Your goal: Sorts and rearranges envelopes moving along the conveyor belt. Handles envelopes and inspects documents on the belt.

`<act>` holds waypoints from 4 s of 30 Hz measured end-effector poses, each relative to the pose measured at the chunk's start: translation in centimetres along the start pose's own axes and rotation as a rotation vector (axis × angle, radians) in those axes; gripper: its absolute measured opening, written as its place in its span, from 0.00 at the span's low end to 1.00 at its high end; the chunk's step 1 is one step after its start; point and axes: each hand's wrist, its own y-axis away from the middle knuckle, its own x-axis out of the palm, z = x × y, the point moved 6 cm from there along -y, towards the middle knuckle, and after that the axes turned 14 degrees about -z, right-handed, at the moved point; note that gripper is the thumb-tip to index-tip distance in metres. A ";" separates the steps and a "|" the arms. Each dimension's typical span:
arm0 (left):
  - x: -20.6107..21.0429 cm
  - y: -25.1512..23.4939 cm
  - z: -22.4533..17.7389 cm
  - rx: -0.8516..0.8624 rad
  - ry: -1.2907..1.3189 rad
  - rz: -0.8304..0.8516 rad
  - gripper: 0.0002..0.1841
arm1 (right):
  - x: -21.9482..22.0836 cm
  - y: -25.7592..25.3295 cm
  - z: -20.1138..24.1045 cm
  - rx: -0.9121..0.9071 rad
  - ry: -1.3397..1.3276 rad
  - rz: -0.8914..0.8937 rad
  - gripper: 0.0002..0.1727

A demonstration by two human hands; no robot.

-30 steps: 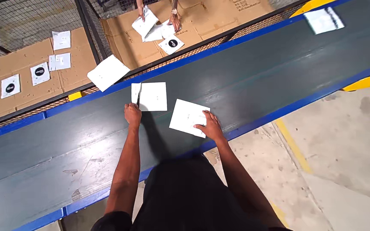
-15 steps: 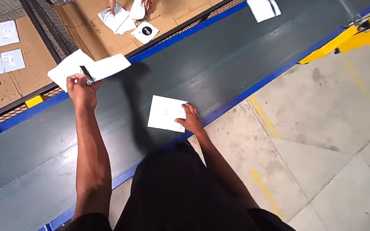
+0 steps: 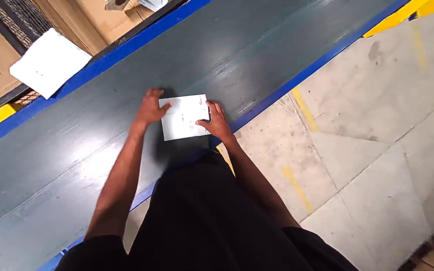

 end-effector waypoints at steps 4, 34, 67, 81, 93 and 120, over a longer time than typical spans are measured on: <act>4.4 8.1 0.9 -0.054 -0.277 0.001 0.36 | 1.2 0.0 2.6 -0.048 0.008 0.101 0.54; 0.7 21.8 3.9 -0.426 0.588 -0.422 0.25 | -2.2 -26.1 4.8 0.020 0.024 -0.178 0.45; -4.4 13.5 -0.4 -0.342 0.529 0.166 0.26 | -3.4 4.1 0.1 -0.145 -0.556 0.143 0.18; 4.3 1.4 -10.8 -0.404 0.946 -0.095 0.22 | -9.8 -9.8 -7.1 -0.024 -0.351 -0.120 0.21; 10.0 13.6 -6.0 -0.723 1.025 -0.154 0.19 | -5.7 -28.8 -5.1 -0.155 0.086 -0.317 0.25; -5.9 8.9 2.1 -0.641 1.291 -0.668 0.24 | -10.4 -4.4 1.0 -0.193 -0.758 0.088 0.18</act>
